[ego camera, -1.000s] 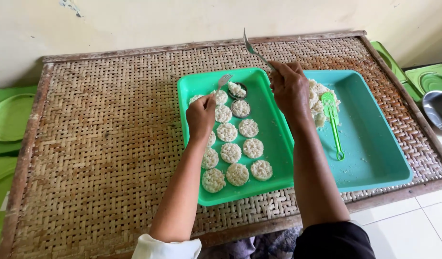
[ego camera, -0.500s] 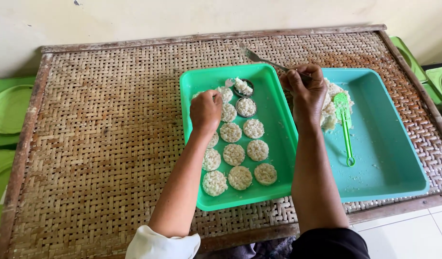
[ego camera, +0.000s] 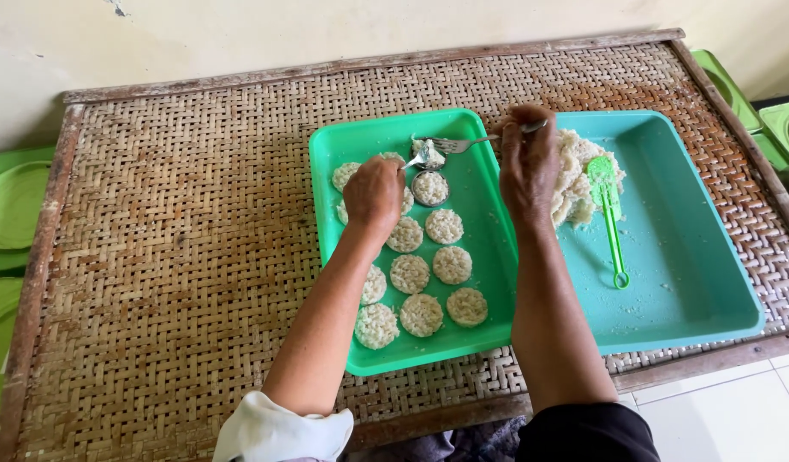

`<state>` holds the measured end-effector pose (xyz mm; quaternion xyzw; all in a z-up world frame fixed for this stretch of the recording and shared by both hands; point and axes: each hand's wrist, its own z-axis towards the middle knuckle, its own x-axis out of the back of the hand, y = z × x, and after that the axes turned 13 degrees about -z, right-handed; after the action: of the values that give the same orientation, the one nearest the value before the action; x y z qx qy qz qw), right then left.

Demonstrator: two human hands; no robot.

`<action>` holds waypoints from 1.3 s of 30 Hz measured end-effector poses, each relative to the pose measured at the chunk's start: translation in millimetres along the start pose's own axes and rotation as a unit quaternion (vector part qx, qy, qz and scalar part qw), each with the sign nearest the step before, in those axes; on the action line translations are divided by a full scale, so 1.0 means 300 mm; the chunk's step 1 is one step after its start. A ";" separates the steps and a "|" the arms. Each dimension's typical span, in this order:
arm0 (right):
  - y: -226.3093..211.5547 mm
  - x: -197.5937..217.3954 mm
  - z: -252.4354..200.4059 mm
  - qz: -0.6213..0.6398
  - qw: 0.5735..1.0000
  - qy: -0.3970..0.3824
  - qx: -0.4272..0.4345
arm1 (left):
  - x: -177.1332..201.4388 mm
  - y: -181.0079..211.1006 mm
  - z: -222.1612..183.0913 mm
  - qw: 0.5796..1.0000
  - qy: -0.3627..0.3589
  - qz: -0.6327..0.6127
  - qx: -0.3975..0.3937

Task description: Shaping a white food substance into small circular patties using a mold and a fork.

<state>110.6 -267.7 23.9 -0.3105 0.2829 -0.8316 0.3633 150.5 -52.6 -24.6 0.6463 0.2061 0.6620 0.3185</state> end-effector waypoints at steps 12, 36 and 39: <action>-0.012 -0.061 -0.023 -0.103 0.994 -0.014 0.017 | 0.156 0.086 -0.059 0.998 0.025 -0.057 -0.012; -0.020 -0.072 -0.026 -0.119 0.993 0.020 0.016 | 0.054 0.055 -0.036 0.996 0.012 -0.081 -0.019; -0.011 -0.079 -0.036 -0.108 0.994 0.011 0.002 | -0.009 0.015 -0.004 0.999 0.014 -0.038 -0.022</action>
<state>114.1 -244.6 11.8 -0.3294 0.2496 -0.8700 0.2689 148.6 -57.3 -23.6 0.6215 0.2207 0.6627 0.3549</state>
